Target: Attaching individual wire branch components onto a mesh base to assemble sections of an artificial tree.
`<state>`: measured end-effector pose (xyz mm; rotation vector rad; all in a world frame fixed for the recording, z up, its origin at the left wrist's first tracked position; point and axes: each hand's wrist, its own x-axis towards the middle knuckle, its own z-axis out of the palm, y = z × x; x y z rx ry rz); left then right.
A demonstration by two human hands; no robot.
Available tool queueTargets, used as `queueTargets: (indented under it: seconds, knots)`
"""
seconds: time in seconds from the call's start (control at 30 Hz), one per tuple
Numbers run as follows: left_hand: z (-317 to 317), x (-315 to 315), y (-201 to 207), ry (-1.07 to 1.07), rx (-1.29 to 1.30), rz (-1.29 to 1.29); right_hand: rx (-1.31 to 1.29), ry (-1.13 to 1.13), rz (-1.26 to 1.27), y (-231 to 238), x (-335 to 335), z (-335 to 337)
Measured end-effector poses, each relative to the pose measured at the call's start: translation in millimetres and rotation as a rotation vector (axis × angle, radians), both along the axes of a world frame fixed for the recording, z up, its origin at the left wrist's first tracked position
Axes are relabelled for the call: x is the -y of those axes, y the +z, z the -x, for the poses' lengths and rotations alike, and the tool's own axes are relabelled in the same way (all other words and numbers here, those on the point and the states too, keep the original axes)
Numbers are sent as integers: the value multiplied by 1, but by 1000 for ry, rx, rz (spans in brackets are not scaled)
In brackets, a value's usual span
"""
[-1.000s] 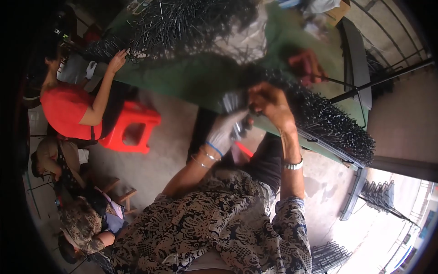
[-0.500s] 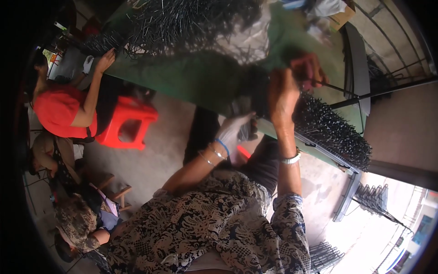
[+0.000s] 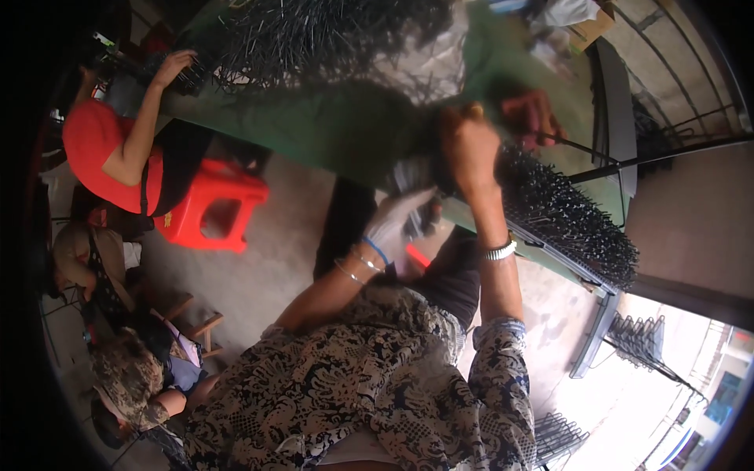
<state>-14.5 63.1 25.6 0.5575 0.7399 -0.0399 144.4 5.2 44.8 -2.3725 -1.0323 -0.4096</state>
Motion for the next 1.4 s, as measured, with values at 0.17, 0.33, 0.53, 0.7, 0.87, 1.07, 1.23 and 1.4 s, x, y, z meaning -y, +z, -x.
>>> queueTargets:
  seconds: [0.17,0.33,0.53,0.7,0.87,1.07,1.23,1.4]
  knots:
    - [3,-3,7,19,27,-17,-96,-65,-80,3,11,15]
    - [3,-2,6,-32,31,-34,-802,165,-298,17,39,27]
    - [1,3,2,-35,113,-39,-1090,256,-339,22,53,28]
    - [-5,0,-5,4,-17,0,-960,187,-368,30,54,31]
    - [-4,0,7,-14,7,-64,-995,155,-417,30,50,35]
    - [-4,-1,7,-61,71,-197,-1130,191,-448,29,47,36]
    - [-1,0,10,-76,40,-233,-1158,201,-410,27,49,32]
    - [-2,6,3,-32,62,-187,-1168,232,-373,21,52,28]
